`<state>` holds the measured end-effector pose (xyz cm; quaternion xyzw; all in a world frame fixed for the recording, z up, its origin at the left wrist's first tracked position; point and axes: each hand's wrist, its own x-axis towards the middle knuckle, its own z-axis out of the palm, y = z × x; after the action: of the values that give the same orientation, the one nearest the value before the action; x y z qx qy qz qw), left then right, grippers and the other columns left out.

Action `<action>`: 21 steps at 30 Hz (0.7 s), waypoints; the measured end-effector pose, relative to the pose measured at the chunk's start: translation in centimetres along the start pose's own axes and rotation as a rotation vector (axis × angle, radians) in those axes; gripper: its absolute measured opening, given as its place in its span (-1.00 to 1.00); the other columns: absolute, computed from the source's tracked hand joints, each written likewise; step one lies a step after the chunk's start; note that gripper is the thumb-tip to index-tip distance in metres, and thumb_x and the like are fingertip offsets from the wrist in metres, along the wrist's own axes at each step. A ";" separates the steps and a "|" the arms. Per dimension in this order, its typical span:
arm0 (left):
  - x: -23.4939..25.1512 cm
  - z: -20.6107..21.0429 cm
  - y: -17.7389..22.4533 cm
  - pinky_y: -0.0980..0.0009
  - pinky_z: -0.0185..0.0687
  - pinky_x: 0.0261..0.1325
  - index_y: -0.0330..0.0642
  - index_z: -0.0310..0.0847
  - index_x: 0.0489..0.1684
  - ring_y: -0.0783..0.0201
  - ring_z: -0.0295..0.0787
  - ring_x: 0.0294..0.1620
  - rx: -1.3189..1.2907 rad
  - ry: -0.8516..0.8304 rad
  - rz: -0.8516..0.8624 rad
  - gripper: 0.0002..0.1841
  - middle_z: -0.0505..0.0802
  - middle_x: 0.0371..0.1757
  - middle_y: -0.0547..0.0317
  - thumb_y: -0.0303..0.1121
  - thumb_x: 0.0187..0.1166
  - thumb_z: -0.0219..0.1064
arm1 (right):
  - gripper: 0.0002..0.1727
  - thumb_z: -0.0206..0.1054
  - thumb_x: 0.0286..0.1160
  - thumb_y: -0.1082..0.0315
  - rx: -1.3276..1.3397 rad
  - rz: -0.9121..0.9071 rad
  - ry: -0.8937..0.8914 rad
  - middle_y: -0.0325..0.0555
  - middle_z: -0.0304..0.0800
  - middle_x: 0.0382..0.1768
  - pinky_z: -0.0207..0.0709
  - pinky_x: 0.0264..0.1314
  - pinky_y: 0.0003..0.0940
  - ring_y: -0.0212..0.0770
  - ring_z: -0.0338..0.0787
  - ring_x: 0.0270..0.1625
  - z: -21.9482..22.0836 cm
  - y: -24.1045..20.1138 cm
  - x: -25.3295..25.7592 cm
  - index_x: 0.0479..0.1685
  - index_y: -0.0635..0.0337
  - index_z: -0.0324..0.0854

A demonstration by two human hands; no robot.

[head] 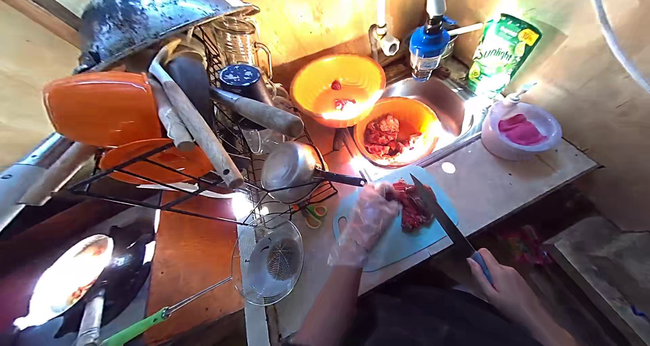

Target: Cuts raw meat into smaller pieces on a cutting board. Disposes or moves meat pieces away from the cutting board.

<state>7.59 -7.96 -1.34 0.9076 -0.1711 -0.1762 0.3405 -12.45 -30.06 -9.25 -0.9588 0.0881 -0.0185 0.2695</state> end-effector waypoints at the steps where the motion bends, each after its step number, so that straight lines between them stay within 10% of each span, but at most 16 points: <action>1: 1.1 -1.4 0.4 0.09 0.68 0.23 -0.15 0.84 -0.02 0.12 0.83 0.05 0.016 0.087 0.059 -0.79 0.90 -0.06 0.01 -0.30 0.53 0.40 | -0.48 -0.01 0.67 0.06 0.003 0.007 0.004 0.05 0.60 -0.71 0.54 -0.63 0.03 0.08 0.71 -0.66 0.0 0.1 0.0 -0.16 0.41 0.65; 9: 16.4 -13.1 2.8 -0.14 0.55 0.50 -0.09 0.56 0.53 -0.11 0.67 0.48 0.315 0.473 -0.100 -0.46 0.76 0.38 -0.16 -0.14 0.55 0.37 | -0.48 -0.03 0.75 0.05 0.018 0.028 -0.040 0.02 0.58 -0.69 0.52 -0.60 -0.04 0.03 0.69 -0.63 -0.5 0.1 -0.8 -0.11 0.38 0.62; 13: 18.9 -11.5 0.7 -0.12 0.61 0.39 -0.14 0.65 0.37 -0.09 0.75 0.35 0.382 0.642 0.041 -0.50 0.82 0.25 -0.16 -0.08 0.51 0.38 | -0.48 -0.05 0.76 0.03 0.013 0.007 0.019 -0.05 0.55 -0.71 0.50 -0.64 -0.14 -0.08 0.65 -0.67 -0.2 0.6 -1.3 -0.17 0.34 0.61; 21: 2.2 0.2 3.1 -0.22 0.71 0.01 -0.15 0.74 0.04 -0.16 0.83 -0.01 0.258 -0.127 -0.002 -0.67 0.85 -0.10 -0.15 -0.11 0.53 0.48 | -0.48 -0.06 0.78 0.04 -0.002 0.054 0.011 -0.07 0.53 -0.70 0.49 -0.62 -0.18 -0.12 0.62 -0.67 -1.5 1.4 -1.2 -0.14 0.35 0.60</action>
<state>8.88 -11.26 0.16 0.9311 -0.2126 -0.2102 0.2092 -14.02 -31.81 -8.68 -0.9562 0.1154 -0.0166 0.2686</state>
